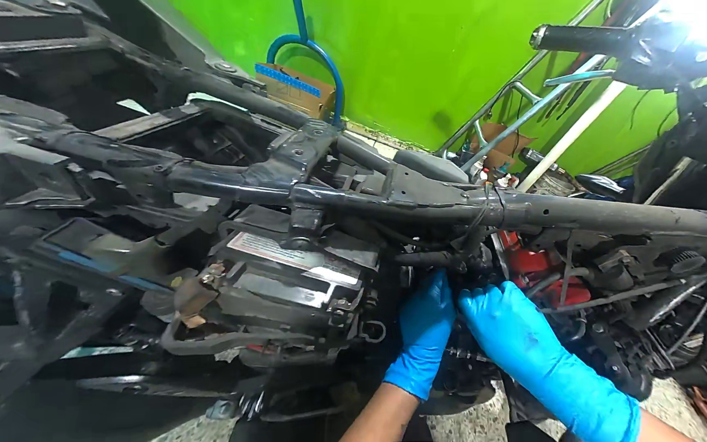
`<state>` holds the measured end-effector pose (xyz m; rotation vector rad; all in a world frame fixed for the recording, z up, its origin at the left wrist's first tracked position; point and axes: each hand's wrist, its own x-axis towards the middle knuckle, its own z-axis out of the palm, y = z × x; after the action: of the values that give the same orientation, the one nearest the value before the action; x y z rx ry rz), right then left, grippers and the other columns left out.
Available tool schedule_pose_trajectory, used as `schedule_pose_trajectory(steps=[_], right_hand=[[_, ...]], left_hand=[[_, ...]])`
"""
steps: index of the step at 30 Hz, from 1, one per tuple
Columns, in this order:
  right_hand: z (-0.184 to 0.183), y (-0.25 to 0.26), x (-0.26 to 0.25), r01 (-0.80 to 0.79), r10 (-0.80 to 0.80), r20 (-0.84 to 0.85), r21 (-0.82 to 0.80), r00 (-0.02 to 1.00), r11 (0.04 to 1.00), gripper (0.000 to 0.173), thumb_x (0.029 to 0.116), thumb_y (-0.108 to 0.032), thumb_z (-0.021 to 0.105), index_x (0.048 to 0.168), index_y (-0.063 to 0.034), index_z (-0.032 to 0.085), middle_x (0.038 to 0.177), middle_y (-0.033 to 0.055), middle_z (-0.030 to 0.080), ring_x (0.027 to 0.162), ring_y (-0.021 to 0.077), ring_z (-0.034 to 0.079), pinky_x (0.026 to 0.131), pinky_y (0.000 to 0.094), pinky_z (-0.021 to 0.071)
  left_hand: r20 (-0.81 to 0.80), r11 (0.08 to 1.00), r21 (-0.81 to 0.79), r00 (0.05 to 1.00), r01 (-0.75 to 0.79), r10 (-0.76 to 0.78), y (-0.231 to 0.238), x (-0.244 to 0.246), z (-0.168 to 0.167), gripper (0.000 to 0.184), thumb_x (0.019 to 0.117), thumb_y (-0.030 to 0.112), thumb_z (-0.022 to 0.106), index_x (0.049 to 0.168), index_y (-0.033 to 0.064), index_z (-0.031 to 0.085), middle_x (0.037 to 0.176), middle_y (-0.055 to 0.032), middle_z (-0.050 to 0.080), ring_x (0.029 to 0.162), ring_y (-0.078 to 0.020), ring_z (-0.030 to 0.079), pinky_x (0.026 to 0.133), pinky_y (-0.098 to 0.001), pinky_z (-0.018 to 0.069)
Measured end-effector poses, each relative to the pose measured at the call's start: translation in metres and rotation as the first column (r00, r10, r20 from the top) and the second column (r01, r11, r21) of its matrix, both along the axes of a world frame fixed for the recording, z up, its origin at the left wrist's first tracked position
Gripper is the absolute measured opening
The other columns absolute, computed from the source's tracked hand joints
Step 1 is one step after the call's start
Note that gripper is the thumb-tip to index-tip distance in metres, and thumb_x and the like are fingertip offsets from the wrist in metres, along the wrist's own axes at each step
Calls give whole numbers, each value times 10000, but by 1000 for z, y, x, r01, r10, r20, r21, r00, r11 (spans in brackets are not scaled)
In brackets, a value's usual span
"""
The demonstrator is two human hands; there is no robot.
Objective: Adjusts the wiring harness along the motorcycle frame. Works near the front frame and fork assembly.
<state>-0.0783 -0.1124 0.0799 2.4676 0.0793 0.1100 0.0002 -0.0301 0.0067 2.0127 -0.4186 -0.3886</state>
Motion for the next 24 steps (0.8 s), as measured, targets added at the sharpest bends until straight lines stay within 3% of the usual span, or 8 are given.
schedule_pose_trajectory(steps=[4, 9, 11, 13, 16, 20, 22, 24], right_hand=[[-5, -2, 0, -44, 43, 84, 20, 996, 999, 65, 873, -49, 686, 907, -85, 727, 711, 81, 678, 657, 246, 683, 637, 382, 535], [1, 1, -2, -55, 40, 102, 148, 994, 987, 65, 885, -37, 679, 918, -75, 720, 736, 93, 696, 699, 270, 703, 679, 417, 555], [1, 0, -4, -56, 42, 87, 165, 995, 985, 85, 898, -20, 660, 939, -62, 721, 755, 96, 700, 725, 275, 705, 696, 414, 559], [-5, -3, -1, -119, 96, 146, 162, 985, 980, 72, 878, -29, 663, 877, -69, 723, 703, 80, 675, 676, 248, 681, 652, 387, 538], [4, 2, -2, -60, 44, 63, 278, 997, 959, 108, 934, -38, 621, 959, -64, 724, 771, 102, 698, 755, 273, 700, 731, 421, 545], [-4, -6, -5, -145, 102, 154, 306, 983, 941, 101, 937, -34, 613, 936, -52, 713, 764, 102, 690, 755, 272, 697, 750, 418, 553], [-18, -12, -4, -260, 188, 305, 216, 934, 941, 85, 896, -32, 649, 844, -67, 706, 691, 76, 661, 685, 239, 672, 700, 381, 548], [-21, -17, -4, -303, 240, 322, 162, 916, 939, 86, 890, -20, 655, 833, -65, 703, 676, 75, 648, 658, 233, 652, 667, 372, 521]], left_hand=[[-54, 970, 170, 984, 174, -167, 11, 15, 24, 370, 1049, 290, 539, 1382, 162, 634, 1163, -159, 721, 1121, -346, 678, 962, -556, 522], [-64, 967, -222, 991, -129, 118, 3, 4, -2, 296, 1052, 192, 565, 1292, 95, 708, 1155, -136, 744, 1111, -284, 696, 1003, -526, 517], [-47, 984, -147, 995, -96, 90, 2, 5, 1, 295, 1058, 218, 561, 1286, 106, 711, 1132, -140, 746, 1092, -297, 698, 986, -545, 518], [-30, 999, 45, 999, 22, -21, 6, 16, 14, 298, 1059, 259, 552, 1284, 145, 711, 1118, -147, 744, 1074, -332, 699, 951, -587, 522], [-41, 981, 144, 991, 130, -126, 12, 27, 27, 256, 1046, 219, 559, 1233, 149, 721, 1093, -153, 731, 1025, -332, 695, 896, -584, 534], [-81, 982, -182, 996, -56, 42, 1, 16, 4, 235, 1028, 119, 582, 1203, 90, 736, 1108, -117, 744, 1044, -244, 702, 947, -496, 545], [-108, 953, -278, 990, -121, 94, -7, 11, -2, 252, 1042, 120, 571, 1243, 50, 706, 1143, -154, 730, 1077, -265, 694, 977, -504, 537], [-103, 934, -325, 988, -146, 119, -9, 6, -5, 246, 1040, 96, 566, 1236, 26, 697, 1131, -173, 721, 1056, -275, 685, 957, -500, 538]])
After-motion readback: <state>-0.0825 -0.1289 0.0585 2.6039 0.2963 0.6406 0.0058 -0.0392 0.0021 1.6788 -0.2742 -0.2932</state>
